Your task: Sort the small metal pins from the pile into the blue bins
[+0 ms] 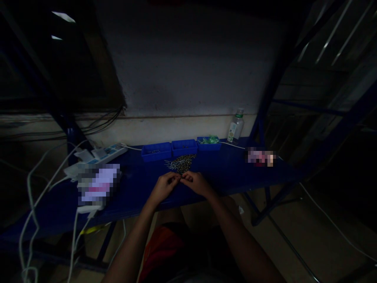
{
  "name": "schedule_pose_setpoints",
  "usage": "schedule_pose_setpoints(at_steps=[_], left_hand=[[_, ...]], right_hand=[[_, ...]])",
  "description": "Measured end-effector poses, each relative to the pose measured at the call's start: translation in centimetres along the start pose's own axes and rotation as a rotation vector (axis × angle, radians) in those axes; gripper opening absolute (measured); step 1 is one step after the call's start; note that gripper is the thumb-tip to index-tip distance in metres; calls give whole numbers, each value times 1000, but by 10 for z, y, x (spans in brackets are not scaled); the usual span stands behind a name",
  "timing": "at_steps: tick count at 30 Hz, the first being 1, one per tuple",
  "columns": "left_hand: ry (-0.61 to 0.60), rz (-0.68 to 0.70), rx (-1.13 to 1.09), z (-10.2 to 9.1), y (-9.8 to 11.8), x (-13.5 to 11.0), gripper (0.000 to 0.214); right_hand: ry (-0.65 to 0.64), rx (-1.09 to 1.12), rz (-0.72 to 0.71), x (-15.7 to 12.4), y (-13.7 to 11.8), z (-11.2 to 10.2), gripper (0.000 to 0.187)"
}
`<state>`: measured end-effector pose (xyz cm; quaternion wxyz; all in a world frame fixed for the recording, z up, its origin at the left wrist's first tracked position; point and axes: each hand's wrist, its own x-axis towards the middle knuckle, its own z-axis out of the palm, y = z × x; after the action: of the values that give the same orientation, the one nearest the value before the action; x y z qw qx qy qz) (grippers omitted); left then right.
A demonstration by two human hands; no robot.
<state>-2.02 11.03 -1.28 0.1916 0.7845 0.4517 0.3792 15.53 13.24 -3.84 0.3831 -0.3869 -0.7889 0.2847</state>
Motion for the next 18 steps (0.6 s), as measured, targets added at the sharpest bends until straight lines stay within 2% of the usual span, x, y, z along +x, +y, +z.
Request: schedule_pose_setpoints(at_steps=[10, 14, 18], left_hand=[[-25, 42, -1, -3, 7, 0, 26], [-6, 11, 14, -1, 3, 1, 27], [-48, -14, 13, 1, -3, 2, 25]], right_hand=[[-21, 24, -23, -1, -2, -1, 18], [41, 34, 35, -1, -3, -2, 19], [66, 33, 37, -1, -3, -3, 19]])
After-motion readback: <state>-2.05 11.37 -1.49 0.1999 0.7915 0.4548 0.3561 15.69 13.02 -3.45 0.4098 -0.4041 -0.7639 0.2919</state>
